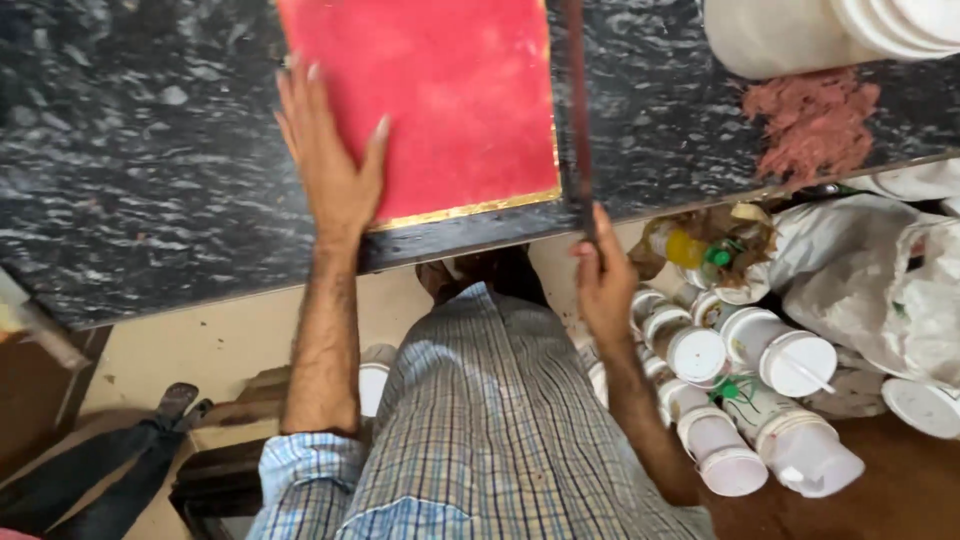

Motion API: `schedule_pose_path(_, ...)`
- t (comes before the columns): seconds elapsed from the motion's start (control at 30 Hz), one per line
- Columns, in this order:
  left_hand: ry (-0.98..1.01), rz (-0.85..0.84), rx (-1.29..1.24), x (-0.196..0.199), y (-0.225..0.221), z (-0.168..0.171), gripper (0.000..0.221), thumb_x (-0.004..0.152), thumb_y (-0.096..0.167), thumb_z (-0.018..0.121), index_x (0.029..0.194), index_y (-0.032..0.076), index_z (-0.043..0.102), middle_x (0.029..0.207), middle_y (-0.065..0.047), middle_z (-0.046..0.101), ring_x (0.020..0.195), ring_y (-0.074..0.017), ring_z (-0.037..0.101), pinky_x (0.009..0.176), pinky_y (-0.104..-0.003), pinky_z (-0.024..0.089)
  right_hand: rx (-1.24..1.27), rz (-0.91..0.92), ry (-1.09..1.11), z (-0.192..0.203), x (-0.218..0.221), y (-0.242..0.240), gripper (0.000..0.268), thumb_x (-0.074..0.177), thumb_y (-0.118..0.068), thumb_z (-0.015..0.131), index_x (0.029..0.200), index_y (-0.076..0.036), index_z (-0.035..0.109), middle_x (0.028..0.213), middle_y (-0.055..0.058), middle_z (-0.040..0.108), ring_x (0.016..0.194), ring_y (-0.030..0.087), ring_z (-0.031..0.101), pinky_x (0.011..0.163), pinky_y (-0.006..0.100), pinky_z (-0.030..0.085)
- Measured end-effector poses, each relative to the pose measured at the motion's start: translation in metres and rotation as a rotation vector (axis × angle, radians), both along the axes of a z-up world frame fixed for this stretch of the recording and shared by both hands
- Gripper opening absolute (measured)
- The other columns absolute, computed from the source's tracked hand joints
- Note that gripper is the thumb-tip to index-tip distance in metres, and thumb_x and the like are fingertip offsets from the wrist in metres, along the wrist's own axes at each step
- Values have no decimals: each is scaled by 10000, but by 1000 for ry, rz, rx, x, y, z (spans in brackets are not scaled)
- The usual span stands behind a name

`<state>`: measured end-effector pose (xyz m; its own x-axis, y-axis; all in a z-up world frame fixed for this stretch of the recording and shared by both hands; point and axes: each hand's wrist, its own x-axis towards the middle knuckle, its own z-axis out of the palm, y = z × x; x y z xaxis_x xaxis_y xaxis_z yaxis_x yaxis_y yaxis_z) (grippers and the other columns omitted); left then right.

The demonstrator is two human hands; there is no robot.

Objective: The person assembles a cake by layering pieces of sponge onto a board, pouring red glaze from a small cup, and spreading the glaze across the surface by hand.

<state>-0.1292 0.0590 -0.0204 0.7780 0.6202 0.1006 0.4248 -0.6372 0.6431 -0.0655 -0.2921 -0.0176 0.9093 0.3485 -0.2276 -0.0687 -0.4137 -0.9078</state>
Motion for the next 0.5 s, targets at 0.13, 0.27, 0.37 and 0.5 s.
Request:
schedule_pose_path(0.13,-282,68,-479,-27,-13,-49,861,1074,241,661,1678,66,72,1772,-174,39,1654,-325,78,1361,-475,99,-406,174,-629,28,8,19,501,1087,-148,624,1568,-239,517,914,106,545,782,262,577,717,414,525)
schedule_pose_path(0.27,-512,-19,-684,-37,1,-75,755,1149,302,466,1690,61,-1,1792,-173,31,1673,-299,57,1373,-445,88,-628,328,-499,38,-6,67,461,1049,-190,615,1499,-262,543,975,168,564,761,344,608,642,493,537)
schedule_pose_path(0.37,-710,-33,-836,-46,10,-85,707,1171,369,366,1697,68,2,1796,-157,66,1676,-278,89,1377,-415,113,-665,481,-484,27,-45,97,512,992,-177,608,1489,-270,523,993,182,580,776,390,625,627,534,538)
schedule_pose_path(0.5,-713,143,-600,-58,11,-80,630,1190,398,280,1711,49,227,1817,-138,155,1702,-286,157,1405,-408,133,-660,466,-833,0,-80,77,623,916,-124,587,1480,-369,480,1035,166,590,849,357,655,635,504,550)
